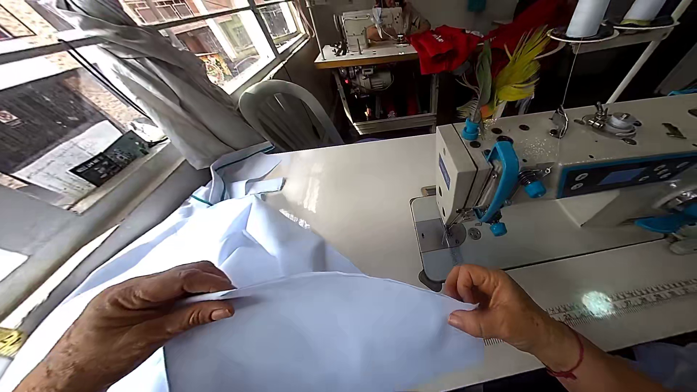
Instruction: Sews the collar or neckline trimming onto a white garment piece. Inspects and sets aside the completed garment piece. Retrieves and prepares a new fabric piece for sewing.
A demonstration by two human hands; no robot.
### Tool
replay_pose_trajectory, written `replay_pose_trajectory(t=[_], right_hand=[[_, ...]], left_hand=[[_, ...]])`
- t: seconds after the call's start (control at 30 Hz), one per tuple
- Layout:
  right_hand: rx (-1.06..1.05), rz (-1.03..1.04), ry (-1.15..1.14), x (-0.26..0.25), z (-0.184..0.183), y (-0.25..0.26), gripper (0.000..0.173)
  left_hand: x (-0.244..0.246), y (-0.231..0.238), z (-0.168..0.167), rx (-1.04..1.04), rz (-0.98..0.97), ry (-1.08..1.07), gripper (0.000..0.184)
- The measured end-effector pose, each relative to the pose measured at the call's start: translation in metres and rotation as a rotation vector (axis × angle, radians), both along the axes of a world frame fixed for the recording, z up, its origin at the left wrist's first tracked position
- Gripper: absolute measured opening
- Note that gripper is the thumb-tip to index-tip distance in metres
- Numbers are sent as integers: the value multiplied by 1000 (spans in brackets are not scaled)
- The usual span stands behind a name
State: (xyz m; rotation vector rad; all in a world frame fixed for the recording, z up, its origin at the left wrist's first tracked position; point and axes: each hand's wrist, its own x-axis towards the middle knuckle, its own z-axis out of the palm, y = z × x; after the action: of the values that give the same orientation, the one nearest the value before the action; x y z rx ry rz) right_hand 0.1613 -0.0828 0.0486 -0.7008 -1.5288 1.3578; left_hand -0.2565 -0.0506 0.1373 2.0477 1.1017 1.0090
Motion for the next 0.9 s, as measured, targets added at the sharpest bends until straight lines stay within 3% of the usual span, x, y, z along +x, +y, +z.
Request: replay_pose_trajectory(t=[0.1,0.17,0.3,0.47,0.5,0.57,0.6,0.7,0.8,0.9], right_hand=[[-136,9,-47,-3,13,-3,29],[-121,-46,-117,-4,14,-2,22],[-10,-122,-139,-3,9,2,32],[-169,-143,-166,-2,23,-1,21],[-167,-140,-159,-1,24,-1,23],[-126,-125,-96,1,24,-2,30],[-111,-110,-55,2,25,-2,30],[-134,-93,-23,4,36,-6,26],[-62,-99,-52,7,41,-9,39],[112,-141,-58,7,34,-12,42]], left_hand=[[5,-5,1,-61,59,25,25],[4,-8,1,-25,50,167,25],[10,-8,-1,192,42,511,22],[18,-12,-12,254,120,414,25],[16,-13,-8,191,74,381,32],[19,-19,4,98,16,409,64],[24,-22,10,86,3,429,69],[34,-26,21,84,-54,361,38],[32,-28,28,55,-76,128,14],[32,-30,35,1,-63,-1,6]])
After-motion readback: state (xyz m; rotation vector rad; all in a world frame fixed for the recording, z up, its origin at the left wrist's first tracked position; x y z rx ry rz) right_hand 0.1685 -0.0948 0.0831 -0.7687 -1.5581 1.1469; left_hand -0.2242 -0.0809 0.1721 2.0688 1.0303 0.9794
